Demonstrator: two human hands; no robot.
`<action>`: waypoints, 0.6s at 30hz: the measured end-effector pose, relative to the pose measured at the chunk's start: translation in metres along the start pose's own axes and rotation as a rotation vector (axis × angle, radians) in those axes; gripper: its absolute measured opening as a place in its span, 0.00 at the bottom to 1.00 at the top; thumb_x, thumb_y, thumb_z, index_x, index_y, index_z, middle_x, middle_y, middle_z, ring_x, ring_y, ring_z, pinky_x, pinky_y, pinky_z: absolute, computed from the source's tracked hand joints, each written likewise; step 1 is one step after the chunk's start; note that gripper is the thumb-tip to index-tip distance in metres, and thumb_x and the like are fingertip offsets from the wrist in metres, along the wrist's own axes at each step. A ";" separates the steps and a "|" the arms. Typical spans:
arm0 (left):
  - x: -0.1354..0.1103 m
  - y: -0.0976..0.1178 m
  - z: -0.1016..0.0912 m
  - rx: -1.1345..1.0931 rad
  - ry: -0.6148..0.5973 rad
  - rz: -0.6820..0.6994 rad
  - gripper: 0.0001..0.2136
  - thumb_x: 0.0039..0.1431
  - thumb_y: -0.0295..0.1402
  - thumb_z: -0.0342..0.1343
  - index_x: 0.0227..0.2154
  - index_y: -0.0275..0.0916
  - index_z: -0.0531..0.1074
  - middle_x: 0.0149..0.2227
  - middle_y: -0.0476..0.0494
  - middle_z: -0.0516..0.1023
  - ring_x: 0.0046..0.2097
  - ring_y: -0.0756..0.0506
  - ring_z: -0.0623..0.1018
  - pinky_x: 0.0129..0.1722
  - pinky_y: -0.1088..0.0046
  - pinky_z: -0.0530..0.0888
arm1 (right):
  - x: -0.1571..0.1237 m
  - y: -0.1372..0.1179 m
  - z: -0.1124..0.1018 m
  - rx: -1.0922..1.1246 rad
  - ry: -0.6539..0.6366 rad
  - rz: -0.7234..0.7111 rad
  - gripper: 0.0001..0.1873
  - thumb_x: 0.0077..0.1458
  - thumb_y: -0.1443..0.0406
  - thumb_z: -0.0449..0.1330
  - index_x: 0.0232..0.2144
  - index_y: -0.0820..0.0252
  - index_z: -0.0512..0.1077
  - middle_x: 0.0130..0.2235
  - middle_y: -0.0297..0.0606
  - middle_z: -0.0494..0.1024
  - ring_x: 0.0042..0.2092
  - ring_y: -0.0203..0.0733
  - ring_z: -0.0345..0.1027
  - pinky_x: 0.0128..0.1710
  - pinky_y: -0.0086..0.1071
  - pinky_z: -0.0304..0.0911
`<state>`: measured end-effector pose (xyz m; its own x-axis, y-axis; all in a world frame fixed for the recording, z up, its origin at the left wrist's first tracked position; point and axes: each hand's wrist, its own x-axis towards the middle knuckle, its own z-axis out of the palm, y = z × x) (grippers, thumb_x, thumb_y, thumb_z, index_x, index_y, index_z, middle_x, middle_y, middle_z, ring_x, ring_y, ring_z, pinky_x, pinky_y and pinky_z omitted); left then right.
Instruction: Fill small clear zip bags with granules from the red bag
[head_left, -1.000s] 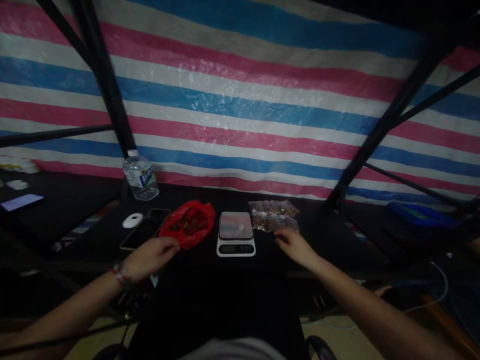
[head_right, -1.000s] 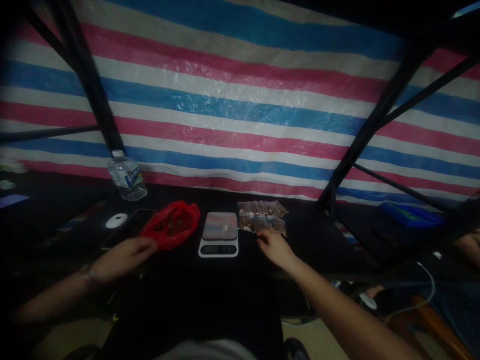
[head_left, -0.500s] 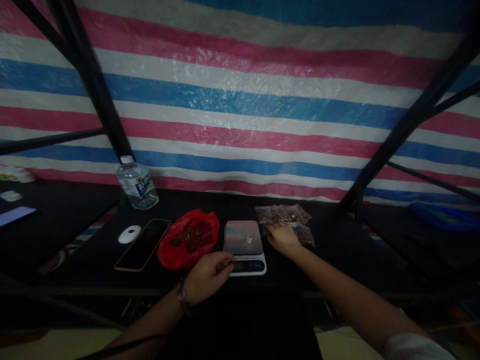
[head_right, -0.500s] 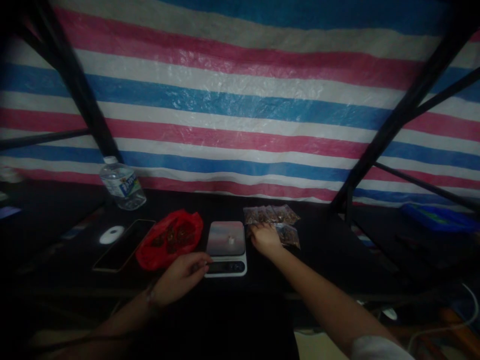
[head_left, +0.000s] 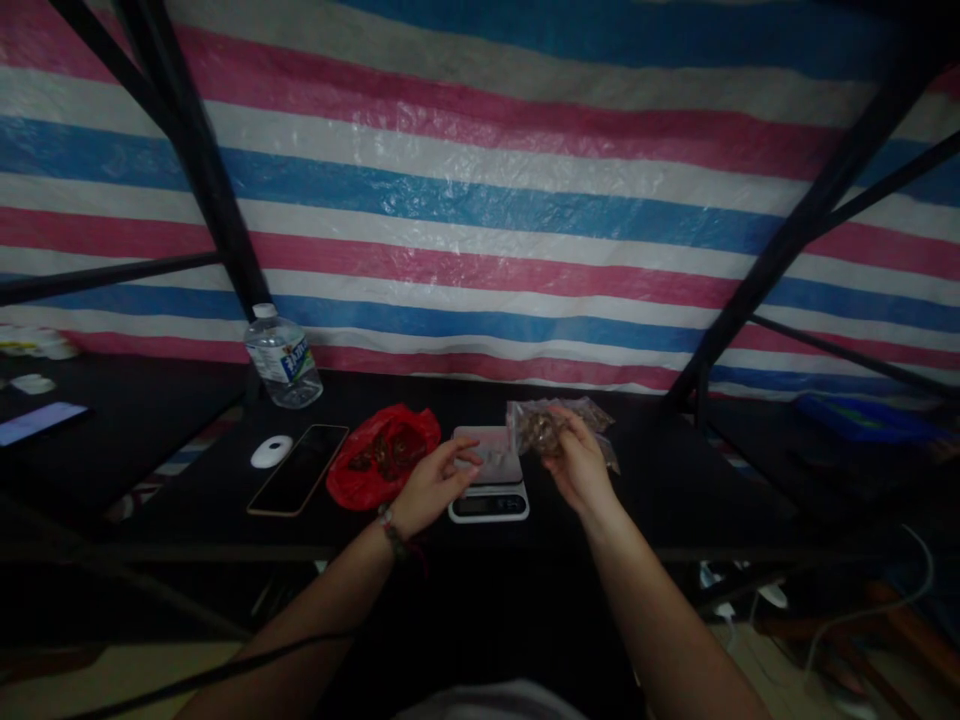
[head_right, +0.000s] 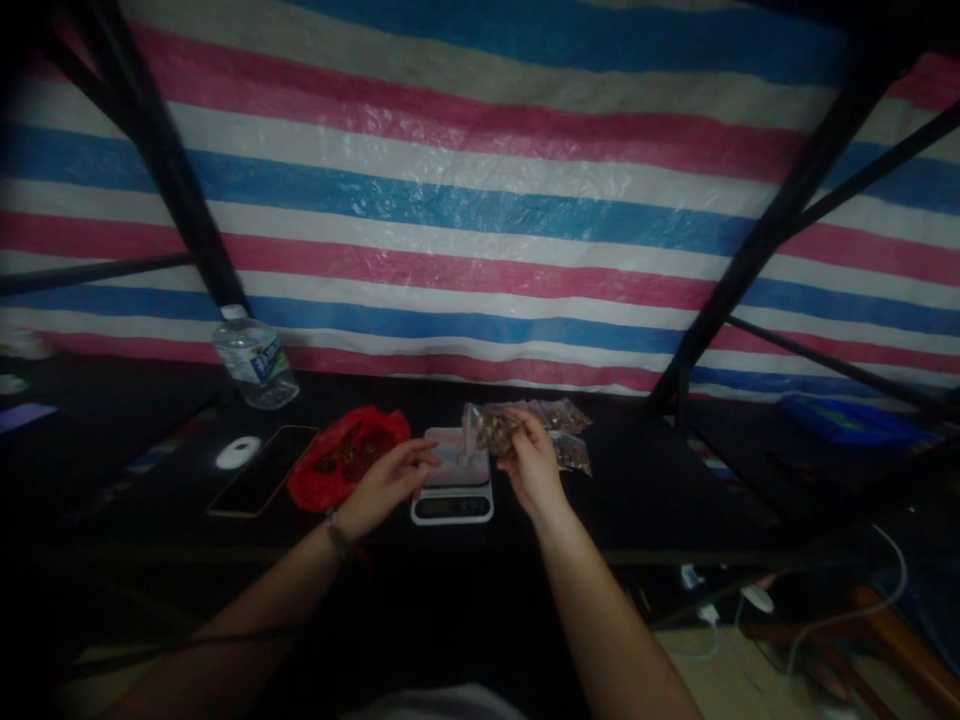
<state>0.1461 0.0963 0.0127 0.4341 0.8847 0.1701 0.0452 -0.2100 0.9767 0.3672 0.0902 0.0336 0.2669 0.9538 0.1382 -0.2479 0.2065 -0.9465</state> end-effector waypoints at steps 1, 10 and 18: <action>0.000 0.000 0.001 -0.041 -0.032 -0.001 0.23 0.54 0.43 0.56 0.50 0.35 0.65 0.39 0.43 0.73 0.24 0.55 0.69 0.25 0.77 0.68 | -0.008 -0.002 0.007 0.017 -0.059 0.061 0.19 0.46 0.60 0.61 0.43 0.54 0.70 0.34 0.32 0.74 0.25 0.32 0.65 0.16 0.22 0.59; -0.035 -0.019 -0.008 -0.147 -0.178 -0.139 0.19 0.51 0.48 0.58 0.24 0.33 0.68 0.21 0.51 0.70 0.17 0.56 0.66 0.16 0.81 0.60 | -0.052 0.032 0.016 -0.151 -0.343 0.303 0.18 0.47 0.60 0.60 0.41 0.58 0.72 0.34 0.34 0.74 0.26 0.32 0.68 0.19 0.22 0.65; -0.043 -0.040 -0.012 -0.220 -0.208 -0.184 0.21 0.50 0.49 0.59 0.23 0.33 0.67 0.19 0.50 0.71 0.17 0.55 0.69 0.16 0.82 0.54 | -0.058 0.039 0.017 -0.170 -0.460 0.355 0.24 0.43 0.56 0.68 0.41 0.60 0.72 0.34 0.36 0.75 0.28 0.35 0.68 0.22 0.25 0.63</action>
<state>0.1153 0.0718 -0.0319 0.6119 0.7907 -0.0196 -0.0457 0.0601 0.9971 0.3262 0.0467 -0.0059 -0.2442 0.9625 -0.1184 -0.0854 -0.1430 -0.9860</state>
